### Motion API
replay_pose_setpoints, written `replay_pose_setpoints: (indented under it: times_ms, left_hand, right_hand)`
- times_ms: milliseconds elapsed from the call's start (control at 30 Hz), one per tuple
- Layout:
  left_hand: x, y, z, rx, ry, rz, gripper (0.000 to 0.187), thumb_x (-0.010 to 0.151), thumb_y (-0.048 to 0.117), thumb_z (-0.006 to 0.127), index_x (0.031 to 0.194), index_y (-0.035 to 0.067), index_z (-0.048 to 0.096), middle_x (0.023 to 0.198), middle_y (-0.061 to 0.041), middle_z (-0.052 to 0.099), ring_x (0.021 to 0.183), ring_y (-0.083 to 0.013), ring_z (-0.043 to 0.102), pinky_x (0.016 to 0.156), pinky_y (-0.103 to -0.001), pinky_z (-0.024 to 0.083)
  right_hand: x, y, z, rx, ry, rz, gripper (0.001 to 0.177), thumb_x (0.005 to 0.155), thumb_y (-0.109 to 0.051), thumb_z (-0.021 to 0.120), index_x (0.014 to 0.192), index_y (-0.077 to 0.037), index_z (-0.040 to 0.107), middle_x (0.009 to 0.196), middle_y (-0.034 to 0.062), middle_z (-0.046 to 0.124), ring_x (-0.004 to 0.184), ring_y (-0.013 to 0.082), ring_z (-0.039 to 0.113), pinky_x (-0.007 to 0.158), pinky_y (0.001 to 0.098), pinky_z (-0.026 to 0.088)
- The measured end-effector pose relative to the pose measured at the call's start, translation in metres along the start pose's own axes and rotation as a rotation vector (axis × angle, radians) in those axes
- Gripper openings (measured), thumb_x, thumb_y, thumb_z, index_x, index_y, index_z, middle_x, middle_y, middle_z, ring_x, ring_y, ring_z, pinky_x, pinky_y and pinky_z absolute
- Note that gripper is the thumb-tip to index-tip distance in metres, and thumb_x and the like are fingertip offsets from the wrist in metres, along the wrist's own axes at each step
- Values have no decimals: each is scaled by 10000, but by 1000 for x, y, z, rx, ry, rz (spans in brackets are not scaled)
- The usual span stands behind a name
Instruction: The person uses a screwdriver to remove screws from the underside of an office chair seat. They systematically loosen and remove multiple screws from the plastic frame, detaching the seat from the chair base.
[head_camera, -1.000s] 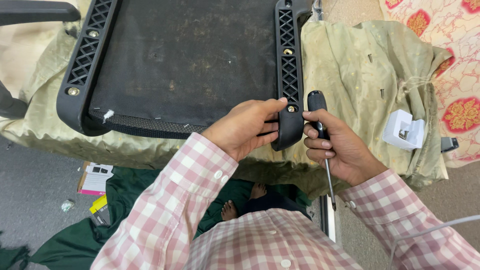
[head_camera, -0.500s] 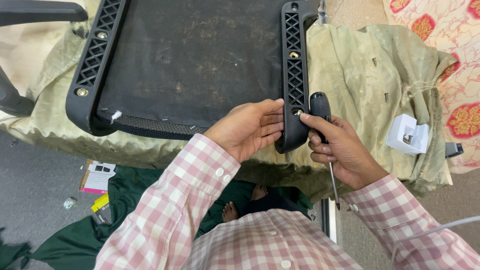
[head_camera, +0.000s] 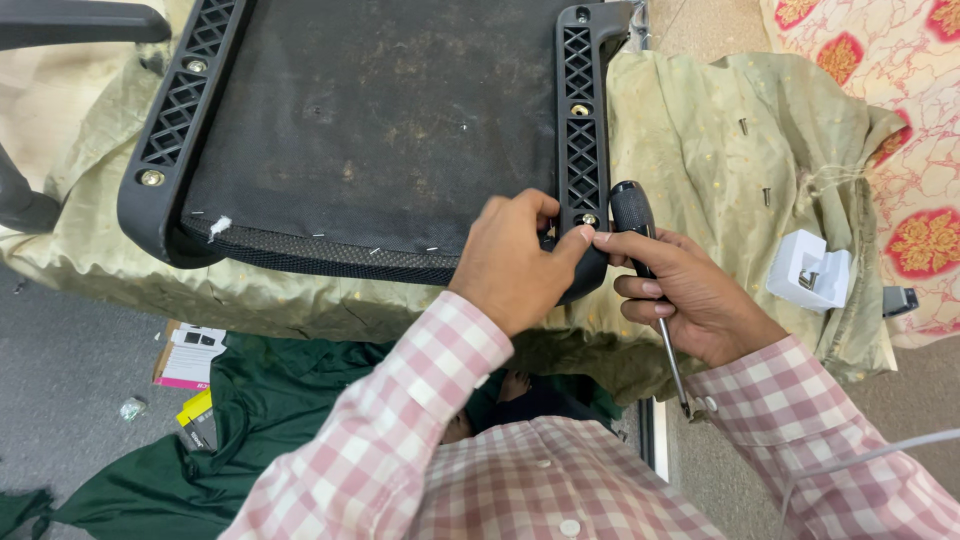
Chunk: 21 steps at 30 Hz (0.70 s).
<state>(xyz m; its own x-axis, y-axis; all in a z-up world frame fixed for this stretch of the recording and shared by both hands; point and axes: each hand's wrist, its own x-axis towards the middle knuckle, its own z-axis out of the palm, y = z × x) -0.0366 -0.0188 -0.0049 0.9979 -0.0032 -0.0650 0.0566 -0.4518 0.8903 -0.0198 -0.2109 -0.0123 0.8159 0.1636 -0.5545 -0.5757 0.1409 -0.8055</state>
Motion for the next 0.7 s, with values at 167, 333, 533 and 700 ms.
replay_pose_setpoints:
  times_ms: [167,333,533,700]
  left_hand:
    - [-1,14,-2,346,169,309,150,851,282,751,975,198,761,1009,-29,647,835,-301,713,724,-463,543]
    - [10,9,-1,433,120,458,122,881,293,743,922,180,762,975,4,652,854,-266,710,701,-438,549]
    - [15,-2,2,473,173,630,187,903,304,718,929,123,678,958,-28,618,877,-229,703,650,-391,550]
    - [14,3,5,427,162,604,243,953,313,683,986,87,602,973,-44,606,874,-224,700,617,-381,545]
  right_hand:
    - [1,1,2,13,-22,10,114,886,-152,726,943,-137,628,734,-100,469,480,-3,327,353,184,228]
    - [0,2,4,30,-32,7,147,877,-153,736,971,-141,624,744,-97,468,484,1,333,367,190,233]
    - [-8,1,10,-140,27,-57,193,861,-210,716,1025,-133,650,779,-83,499,484,21,340,381,200,227]
    - [-6,1,8,-143,32,-32,206,870,-220,738,1014,-115,634,769,-72,466,501,26,350,390,208,225]
